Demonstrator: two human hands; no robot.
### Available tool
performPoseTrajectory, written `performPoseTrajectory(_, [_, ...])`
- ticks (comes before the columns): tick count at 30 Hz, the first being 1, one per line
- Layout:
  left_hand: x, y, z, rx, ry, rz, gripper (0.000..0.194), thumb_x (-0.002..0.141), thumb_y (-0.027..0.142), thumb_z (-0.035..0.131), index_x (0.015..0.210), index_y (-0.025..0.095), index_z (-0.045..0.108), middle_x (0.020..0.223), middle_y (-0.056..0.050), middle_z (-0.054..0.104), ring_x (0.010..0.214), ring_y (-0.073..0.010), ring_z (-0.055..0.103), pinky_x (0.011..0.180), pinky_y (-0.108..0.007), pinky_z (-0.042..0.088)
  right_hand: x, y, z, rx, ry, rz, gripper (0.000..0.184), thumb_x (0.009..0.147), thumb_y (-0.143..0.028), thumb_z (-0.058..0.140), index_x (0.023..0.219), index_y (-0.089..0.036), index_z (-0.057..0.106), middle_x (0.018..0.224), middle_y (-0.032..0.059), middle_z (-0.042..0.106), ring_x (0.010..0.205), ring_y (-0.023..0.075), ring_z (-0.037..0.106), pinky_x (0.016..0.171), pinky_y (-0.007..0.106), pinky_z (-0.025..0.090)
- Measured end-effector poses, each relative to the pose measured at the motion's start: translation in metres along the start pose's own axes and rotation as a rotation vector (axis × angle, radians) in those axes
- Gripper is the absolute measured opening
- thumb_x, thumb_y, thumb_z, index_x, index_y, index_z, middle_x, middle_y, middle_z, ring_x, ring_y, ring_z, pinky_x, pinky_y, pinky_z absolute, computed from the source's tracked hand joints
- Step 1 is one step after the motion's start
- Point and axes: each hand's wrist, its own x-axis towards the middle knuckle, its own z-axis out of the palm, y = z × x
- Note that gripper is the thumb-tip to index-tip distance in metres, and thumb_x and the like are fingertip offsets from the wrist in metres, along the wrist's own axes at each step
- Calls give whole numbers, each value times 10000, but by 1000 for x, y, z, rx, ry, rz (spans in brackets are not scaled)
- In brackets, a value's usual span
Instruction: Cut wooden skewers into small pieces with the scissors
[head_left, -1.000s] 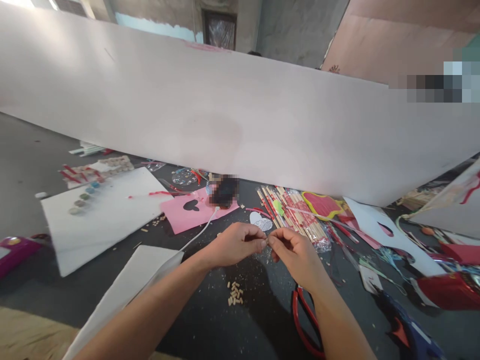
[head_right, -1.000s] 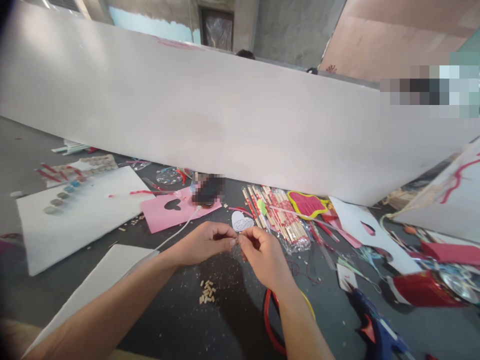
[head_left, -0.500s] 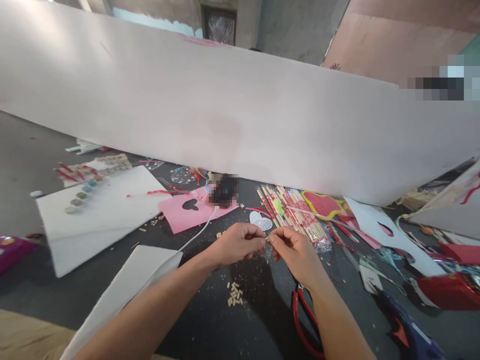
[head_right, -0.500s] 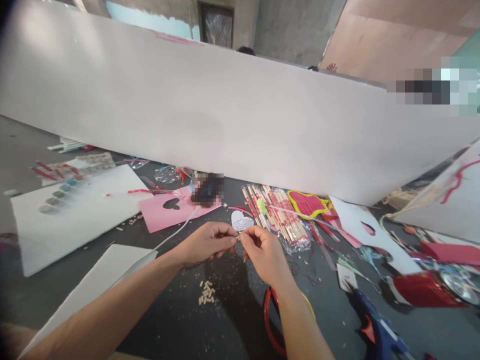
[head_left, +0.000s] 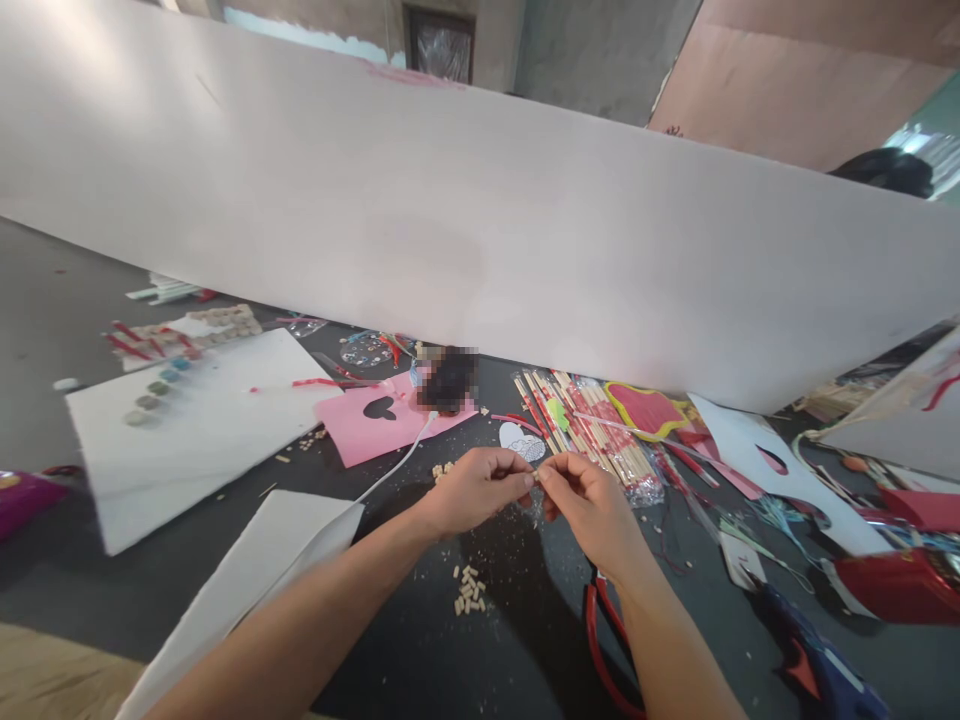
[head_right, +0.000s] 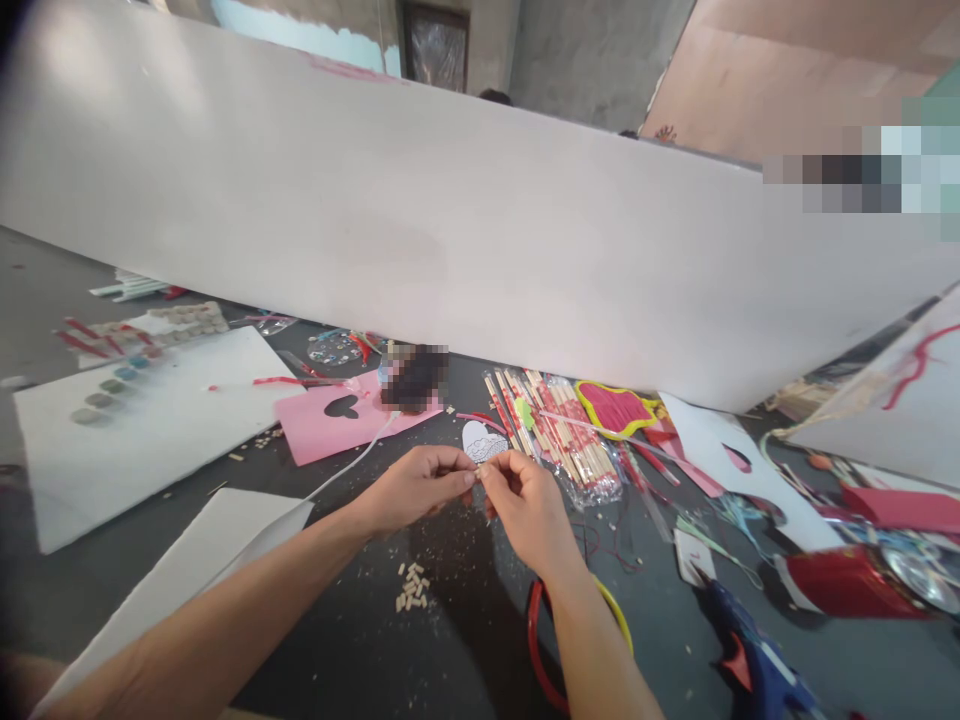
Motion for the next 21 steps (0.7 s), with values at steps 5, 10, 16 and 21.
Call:
performPoseTrajectory(5, [0,-4,-1,-68,-8,5,287,767,407,531,785,126,585,642,9,562,441,-46,366,409,-176,277,0,1,0,3,-12,-9,247,821,-428,503,754,-196,558,585,-28,549,541,123,520,540,240,422])
performPoseTrajectory(10, [2,-8,-2,-202,-11,15,320,752,450,549,757,130,557,664,0,573,442,-38,348,405,-170,255,-1,0,-5,55,-55,-19,257,832,-432,485,803,-194,577,609,-23,559,566,127,536,564,249,437])
performPoseTrajectory(16, [2,-8,-3,-210,-4,28,333,743,456,564,781,125,570,664,-2,570,450,-41,356,412,-171,269,0,1,-5,14,-60,-13,215,806,-395,528,799,-184,567,612,-27,556,561,122,537,567,248,437])
performPoseTrajectory(21, [2,-9,-3,-182,-7,43,321,748,445,559,777,125,575,662,-1,577,452,-45,369,416,-174,283,0,2,-3,16,-54,-15,192,808,-383,524,787,-195,559,615,-37,552,562,119,533,565,244,432])
